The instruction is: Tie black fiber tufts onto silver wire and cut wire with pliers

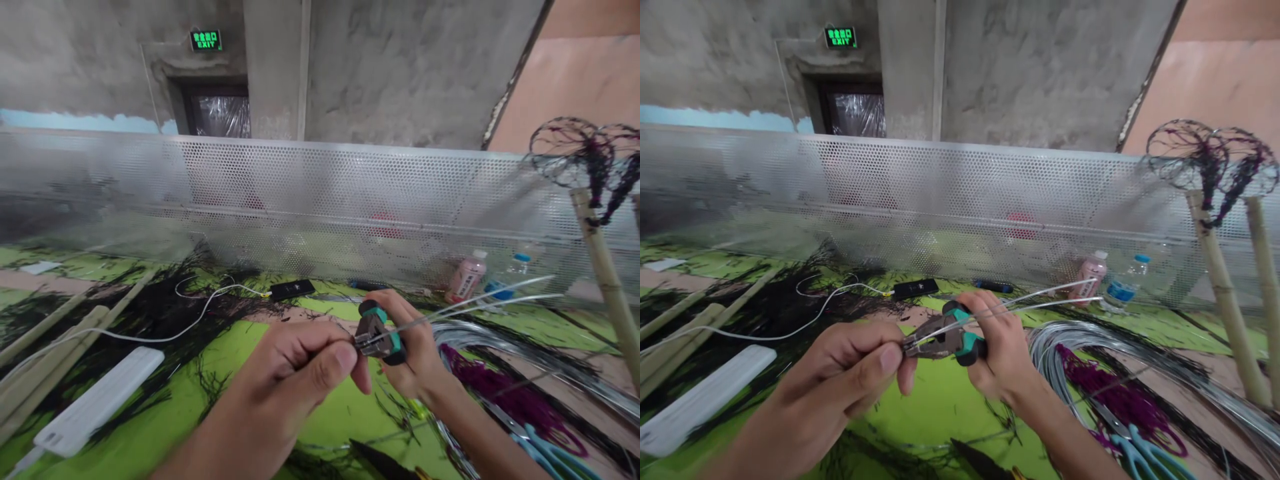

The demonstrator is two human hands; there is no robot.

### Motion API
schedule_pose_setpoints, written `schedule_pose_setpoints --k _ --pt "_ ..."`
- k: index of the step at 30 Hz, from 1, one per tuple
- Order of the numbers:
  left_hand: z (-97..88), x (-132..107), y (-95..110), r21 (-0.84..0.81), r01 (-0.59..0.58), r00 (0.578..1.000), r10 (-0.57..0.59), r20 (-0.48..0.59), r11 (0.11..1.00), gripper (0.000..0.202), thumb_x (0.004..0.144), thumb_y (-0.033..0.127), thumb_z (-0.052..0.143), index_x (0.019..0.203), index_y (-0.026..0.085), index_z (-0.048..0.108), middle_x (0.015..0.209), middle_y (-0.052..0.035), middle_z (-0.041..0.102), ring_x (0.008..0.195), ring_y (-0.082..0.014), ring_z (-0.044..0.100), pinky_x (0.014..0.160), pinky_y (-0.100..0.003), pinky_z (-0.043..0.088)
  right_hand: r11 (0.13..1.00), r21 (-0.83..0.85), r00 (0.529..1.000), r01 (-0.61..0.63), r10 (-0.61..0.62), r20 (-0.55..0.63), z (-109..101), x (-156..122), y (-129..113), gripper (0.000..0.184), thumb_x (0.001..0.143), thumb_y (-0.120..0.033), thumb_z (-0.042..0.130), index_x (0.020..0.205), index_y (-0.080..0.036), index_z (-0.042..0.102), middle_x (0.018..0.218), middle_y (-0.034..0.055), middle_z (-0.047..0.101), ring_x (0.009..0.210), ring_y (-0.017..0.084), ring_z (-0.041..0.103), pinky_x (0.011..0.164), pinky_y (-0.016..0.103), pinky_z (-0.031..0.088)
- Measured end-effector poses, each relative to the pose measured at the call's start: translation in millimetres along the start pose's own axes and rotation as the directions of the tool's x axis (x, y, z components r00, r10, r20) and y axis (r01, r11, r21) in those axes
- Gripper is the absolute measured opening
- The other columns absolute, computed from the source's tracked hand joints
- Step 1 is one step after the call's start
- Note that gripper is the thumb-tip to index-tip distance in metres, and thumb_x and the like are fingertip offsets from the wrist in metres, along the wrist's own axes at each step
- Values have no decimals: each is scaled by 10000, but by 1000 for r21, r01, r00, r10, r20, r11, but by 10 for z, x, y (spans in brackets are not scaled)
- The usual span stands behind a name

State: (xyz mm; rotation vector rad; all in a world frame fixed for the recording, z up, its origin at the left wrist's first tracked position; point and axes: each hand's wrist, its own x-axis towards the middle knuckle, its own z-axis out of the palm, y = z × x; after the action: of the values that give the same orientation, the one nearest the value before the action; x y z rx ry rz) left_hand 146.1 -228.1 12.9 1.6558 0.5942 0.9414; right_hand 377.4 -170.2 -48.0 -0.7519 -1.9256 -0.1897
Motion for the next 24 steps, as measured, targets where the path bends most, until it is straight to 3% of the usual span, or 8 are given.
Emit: schedule_pose_setpoints --k 4,11,15,24 --pt "8 12 43 65 -5 999 8 -46 998 415 1016 528 528 859 179 687 558 80 226 472 -62 157 427 -235 122 1000 -15 1000 -19 19 -9 -30 -28 -19 466 780 -257 532 1245 -226 525 1067 107 659 962 314 663 787 492 552" --pt "22 -34 100 170 3 996 13 -92 985 431 1009 564 505 871 190 668 550 78 223 469 -73 172 425 -235 132 993 43 993 -110 107 58 -67 -45 -90 388 867 -277 547 1254 -246 529 1107 82 667 966 259 670 781 399 560" --pt "32 -49 124 198 11 997 4 -78 980 438 1017 567 485 868 196 665 546 78 209 458 -73 176 412 -231 126 991 70 992 -117 114 48 -31 -62 -71 400 865 -280 536 1263 -249 532 1127 83 660 978 261 662 797 409 551" --pt "-24 -40 21 95 -24 1000 22 15 995 390 1048 486 490 884 199 697 518 84 235 455 -58 157 434 -235 130 988 129 997 -81 82 -5 43 9 -60 514 771 -212 499 1282 -260 518 1149 70 623 1020 259 620 853 429 518"
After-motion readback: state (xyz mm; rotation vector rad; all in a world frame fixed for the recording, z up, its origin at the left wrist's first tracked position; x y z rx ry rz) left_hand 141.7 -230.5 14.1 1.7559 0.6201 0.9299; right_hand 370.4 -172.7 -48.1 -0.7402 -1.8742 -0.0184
